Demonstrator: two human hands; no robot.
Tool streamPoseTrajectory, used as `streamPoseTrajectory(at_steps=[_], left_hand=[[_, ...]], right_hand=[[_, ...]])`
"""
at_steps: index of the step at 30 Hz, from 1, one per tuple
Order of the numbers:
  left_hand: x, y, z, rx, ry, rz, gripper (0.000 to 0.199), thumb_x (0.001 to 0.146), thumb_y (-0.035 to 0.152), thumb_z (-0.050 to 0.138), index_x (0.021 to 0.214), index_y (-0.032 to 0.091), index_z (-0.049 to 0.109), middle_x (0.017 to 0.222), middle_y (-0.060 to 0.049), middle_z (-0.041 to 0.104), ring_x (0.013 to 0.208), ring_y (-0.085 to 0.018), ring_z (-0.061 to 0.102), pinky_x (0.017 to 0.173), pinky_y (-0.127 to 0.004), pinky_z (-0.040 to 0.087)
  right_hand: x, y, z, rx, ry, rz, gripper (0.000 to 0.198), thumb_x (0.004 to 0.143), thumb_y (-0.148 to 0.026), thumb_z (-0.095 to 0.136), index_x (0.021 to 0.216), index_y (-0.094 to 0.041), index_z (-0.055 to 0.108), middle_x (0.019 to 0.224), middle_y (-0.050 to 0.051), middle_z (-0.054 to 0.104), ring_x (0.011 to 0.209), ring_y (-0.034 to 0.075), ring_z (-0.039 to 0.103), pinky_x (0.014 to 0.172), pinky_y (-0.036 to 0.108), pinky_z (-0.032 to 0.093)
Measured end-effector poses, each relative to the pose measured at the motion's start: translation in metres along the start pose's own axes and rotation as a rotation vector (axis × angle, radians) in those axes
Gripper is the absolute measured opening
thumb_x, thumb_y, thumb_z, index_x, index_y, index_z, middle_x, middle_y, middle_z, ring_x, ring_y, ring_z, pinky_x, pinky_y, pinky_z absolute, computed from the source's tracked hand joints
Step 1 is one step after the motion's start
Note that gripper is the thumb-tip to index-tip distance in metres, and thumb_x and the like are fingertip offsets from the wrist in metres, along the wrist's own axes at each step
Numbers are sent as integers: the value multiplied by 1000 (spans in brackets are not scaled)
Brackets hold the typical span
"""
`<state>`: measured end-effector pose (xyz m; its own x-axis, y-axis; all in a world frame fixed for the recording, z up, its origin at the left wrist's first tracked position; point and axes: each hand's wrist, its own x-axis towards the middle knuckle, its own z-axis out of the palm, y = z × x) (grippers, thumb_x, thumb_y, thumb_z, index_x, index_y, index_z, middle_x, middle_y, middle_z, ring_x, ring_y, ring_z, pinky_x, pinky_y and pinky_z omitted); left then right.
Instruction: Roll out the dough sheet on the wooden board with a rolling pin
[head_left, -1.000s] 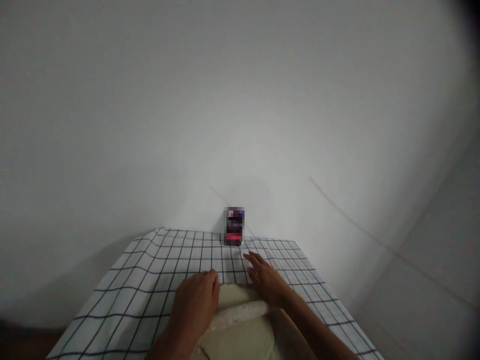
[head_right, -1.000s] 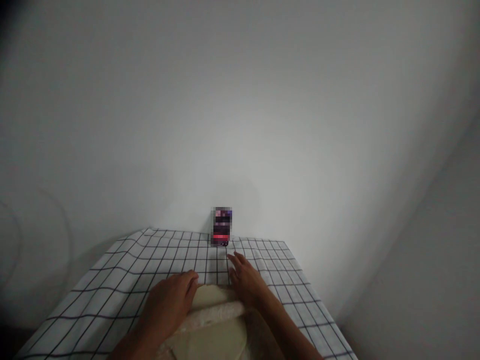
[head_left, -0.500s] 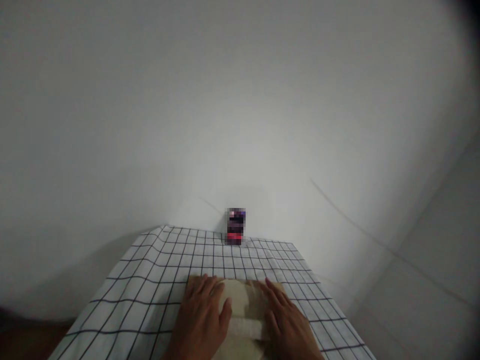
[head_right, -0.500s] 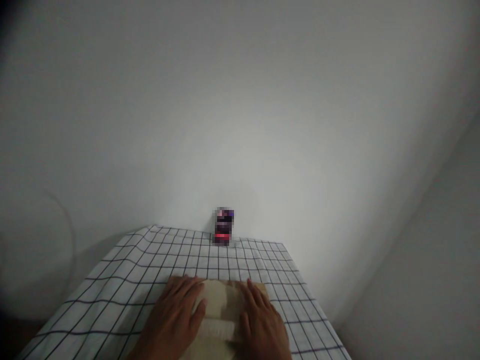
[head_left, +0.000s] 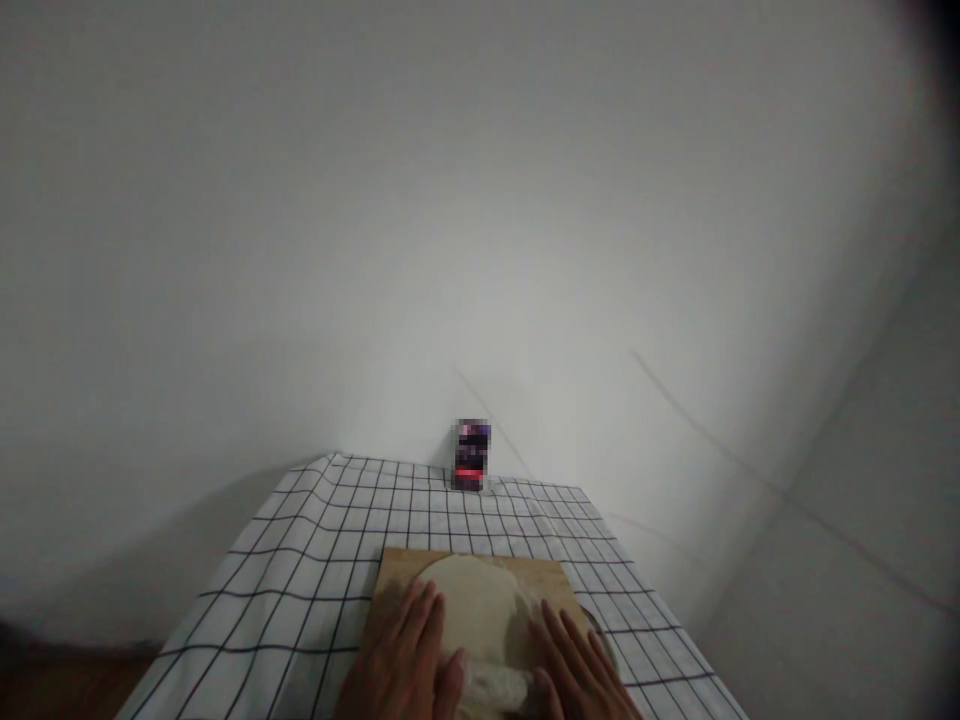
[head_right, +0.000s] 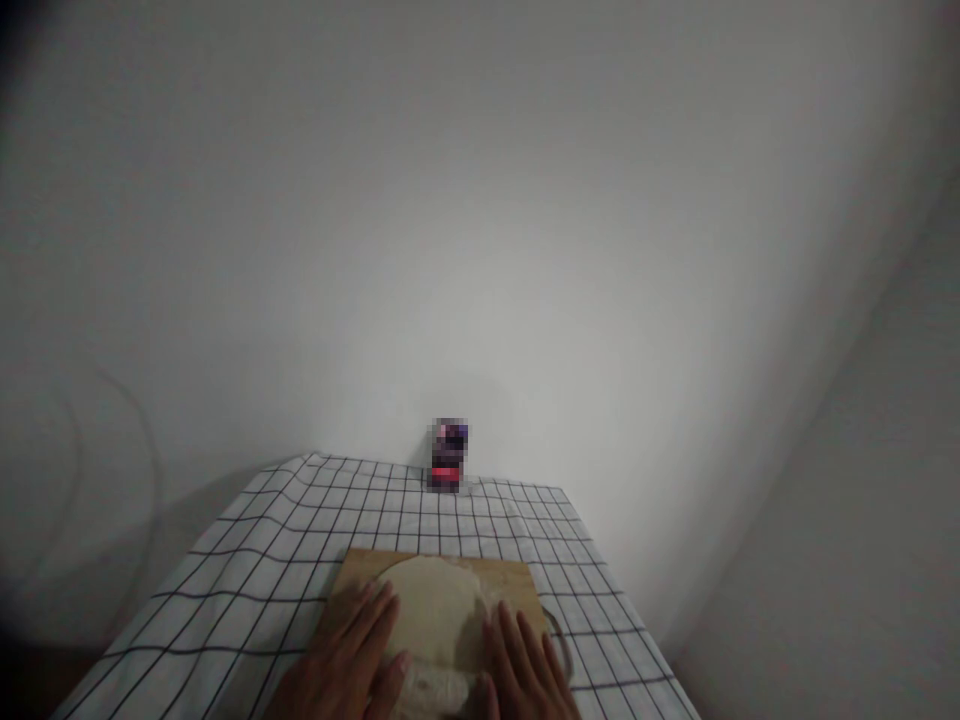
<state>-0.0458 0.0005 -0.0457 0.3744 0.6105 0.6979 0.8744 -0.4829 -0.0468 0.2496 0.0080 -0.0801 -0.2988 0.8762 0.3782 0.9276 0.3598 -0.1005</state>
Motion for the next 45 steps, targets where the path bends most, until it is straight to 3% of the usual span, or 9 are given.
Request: streamPoseTrajectory(at_steps=[3,8,11,15,19,29,34,37,45], left_hand=[[11,4,4,-32,-54,-95,43,101,43,49,132,18,66,138,-12,69,127,-32,65,104,-48,57],[52,3,7,-105,-185,-260,36,102,27,43,121,16,71,128,-13,73,124,-31,65,112,-54,46],[79,-6,4,-116,-287,-318,34,101,24,42,110,16,74,117,-14,77,117,-30,67,107,-51,47],[105,-18,1,-66,-439,-430,41,103,27,36,93,15,75,92,-14,78,89,-27,74,83,-42,53],[116,-25,3,-44,-464,-457,45,104,30,32,94,16,74,90,-14,78,85,-28,75,77,-40,52],[100,-19,6,-47,-390,-322,36,102,20,35,100,18,71,98,-11,77,95,-26,72,87,-41,54],[75,-15,12,-100,-199,-208,32,101,19,42,116,19,70,115,-11,77,111,-26,70,104,-47,53],[63,-10,10,-83,-132,-172,34,100,19,43,122,16,69,123,-13,75,119,-30,67,108,-54,52],[27,-5,-5,-63,-14,-34,40,101,28,42,135,22,62,139,-8,68,131,-26,62,109,-45,55]], right_hand=[[27,-12,-25,48,-92,31,53,105,-50,35,153,-34,50,160,1,42,148,33,41,121,60,37],[90,-25,-43,97,-180,132,47,106,-38,33,140,-27,63,153,9,55,145,30,46,123,61,28],[127,-23,-40,111,-222,208,43,104,-39,38,132,-24,67,145,11,63,135,29,58,119,58,32],[161,-17,-34,170,-214,186,37,102,-39,43,112,-22,74,118,11,77,114,25,70,100,38,47],[174,-11,-30,217,-241,204,39,102,-38,41,97,-22,76,102,10,79,102,23,73,85,30,48],[138,-18,-38,158,-228,176,39,105,-39,37,100,-23,72,105,10,77,102,27,72,88,38,52],[97,-29,-47,53,-142,-5,37,103,-26,39,122,-23,69,137,12,68,132,30,59,112,47,45],[75,-33,-46,59,-71,46,44,104,-30,35,137,-25,63,149,8,60,140,28,52,117,47,42],[22,-20,12,-22,17,104,55,100,-57,42,144,-29,62,154,6,50,139,37,52,110,58,51]])
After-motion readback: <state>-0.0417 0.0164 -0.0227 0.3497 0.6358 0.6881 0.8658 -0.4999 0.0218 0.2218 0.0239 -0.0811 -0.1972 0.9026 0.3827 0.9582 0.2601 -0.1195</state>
